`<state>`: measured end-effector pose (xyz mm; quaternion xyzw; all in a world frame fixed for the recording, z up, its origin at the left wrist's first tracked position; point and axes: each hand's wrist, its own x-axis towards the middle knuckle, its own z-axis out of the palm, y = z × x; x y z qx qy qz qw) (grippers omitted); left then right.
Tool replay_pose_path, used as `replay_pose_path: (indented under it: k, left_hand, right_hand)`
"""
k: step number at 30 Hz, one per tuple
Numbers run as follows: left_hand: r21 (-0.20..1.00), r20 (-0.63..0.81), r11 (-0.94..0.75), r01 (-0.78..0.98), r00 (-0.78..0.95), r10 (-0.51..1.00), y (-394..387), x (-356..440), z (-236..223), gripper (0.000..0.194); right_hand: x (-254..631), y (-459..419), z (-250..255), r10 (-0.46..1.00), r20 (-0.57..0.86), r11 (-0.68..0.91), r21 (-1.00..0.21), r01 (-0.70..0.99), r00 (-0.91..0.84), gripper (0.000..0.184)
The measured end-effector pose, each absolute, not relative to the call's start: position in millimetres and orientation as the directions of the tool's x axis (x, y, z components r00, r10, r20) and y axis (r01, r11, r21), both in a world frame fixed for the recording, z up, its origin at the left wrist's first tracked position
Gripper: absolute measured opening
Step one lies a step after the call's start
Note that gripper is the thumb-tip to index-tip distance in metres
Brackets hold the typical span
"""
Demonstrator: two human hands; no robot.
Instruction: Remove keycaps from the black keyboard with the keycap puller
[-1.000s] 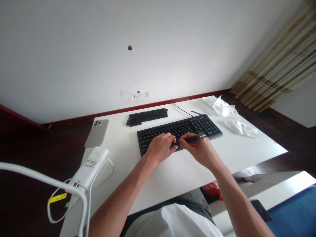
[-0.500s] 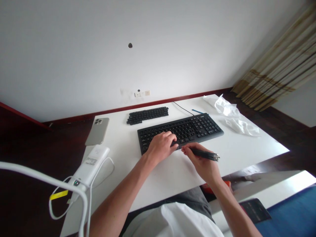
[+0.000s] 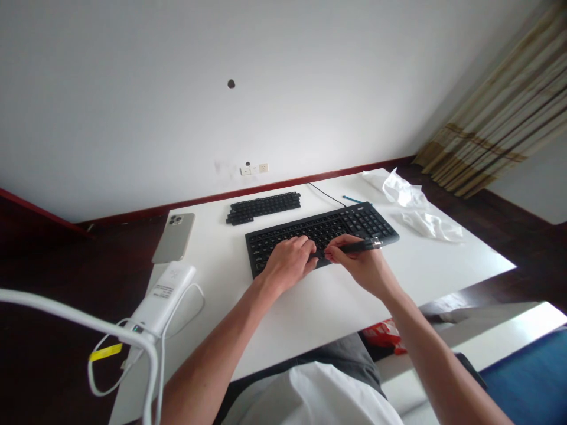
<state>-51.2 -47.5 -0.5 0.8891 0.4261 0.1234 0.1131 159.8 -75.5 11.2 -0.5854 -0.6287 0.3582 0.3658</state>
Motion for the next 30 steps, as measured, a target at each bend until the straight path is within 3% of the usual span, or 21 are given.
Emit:
replay_pose_path:
  k: [9,14,20,30]
  left_hand:
    - [0.285,0.145,-0.621,0.73,0.607,0.781,-46,-50,-4,0.014]
    - [0.331,0.136,-0.592,0.735,0.584,0.8,-47,-51,-3,0.015]
    - [0.407,0.162,-0.535,0.74,0.518,0.84,-48,-48,-6,0.028]
    - [0.329,0.206,-0.579,0.746,0.542,0.815,-51,-42,-9,0.014]
  right_hand:
    - [155,-47,31,0.986,-0.01,0.087,-0.822,0.563,-0.167,0.011]
    - [154,-37,37,0.971,-0.054,0.091,-0.819,0.567,-0.235,0.008]
    - [160,-43,24,0.986,-0.085,-0.009,-0.887,0.462,-0.145,0.013]
    - [171,-60,6,0.985,-0.101,-0.068,-0.972,0.226,-0.138,0.036]
